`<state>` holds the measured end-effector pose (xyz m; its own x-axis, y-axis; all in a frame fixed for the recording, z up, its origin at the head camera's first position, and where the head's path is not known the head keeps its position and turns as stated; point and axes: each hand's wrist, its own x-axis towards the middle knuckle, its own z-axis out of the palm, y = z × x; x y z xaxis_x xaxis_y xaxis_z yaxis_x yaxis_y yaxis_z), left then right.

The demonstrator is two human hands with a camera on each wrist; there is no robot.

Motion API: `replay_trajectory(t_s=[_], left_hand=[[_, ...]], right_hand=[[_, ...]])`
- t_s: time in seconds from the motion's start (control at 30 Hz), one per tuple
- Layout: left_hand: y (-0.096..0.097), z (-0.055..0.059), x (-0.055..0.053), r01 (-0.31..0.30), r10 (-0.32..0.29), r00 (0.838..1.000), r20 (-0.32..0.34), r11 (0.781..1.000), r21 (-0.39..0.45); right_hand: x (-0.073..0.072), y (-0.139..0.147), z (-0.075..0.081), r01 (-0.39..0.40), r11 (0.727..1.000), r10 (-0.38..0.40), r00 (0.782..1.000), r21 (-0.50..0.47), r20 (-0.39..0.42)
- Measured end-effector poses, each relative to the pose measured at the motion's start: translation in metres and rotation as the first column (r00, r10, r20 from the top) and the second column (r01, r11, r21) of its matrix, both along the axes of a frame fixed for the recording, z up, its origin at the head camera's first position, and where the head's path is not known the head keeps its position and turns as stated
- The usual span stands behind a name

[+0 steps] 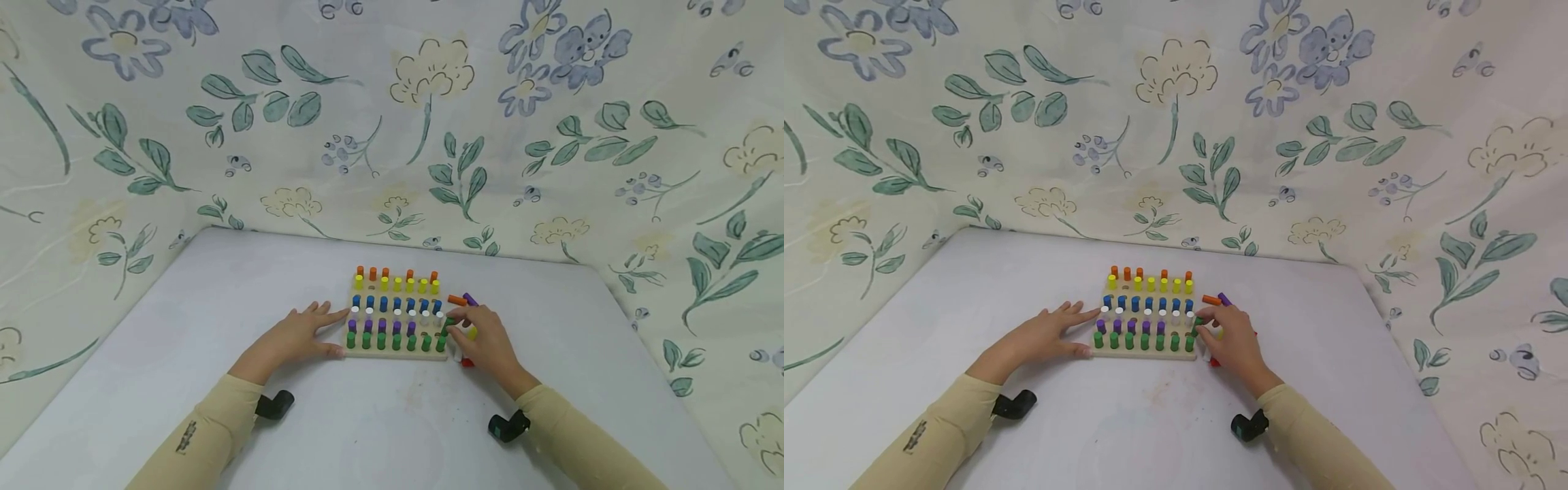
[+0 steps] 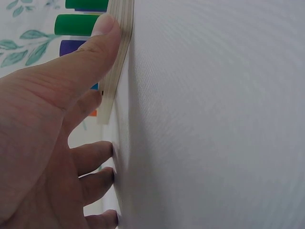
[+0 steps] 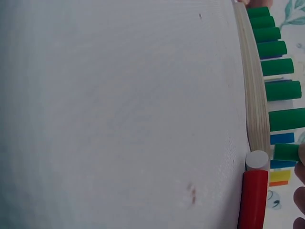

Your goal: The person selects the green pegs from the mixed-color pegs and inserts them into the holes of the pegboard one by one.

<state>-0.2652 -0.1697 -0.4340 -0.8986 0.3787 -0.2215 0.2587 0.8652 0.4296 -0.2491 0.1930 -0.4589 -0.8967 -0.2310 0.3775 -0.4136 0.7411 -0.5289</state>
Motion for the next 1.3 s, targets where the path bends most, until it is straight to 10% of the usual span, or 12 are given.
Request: replay_trajectory(t_s=[1.3], left_hand=[[0.0003, 0.0005, 0.0002, -0.008, 0.008, 1.0, 0.009, 1.0, 0.001]], right_hand=[[0.0032, -0.0062, -0.0048, -0.039, 0.999, 0.037, 0.998, 0.025, 0.048]])
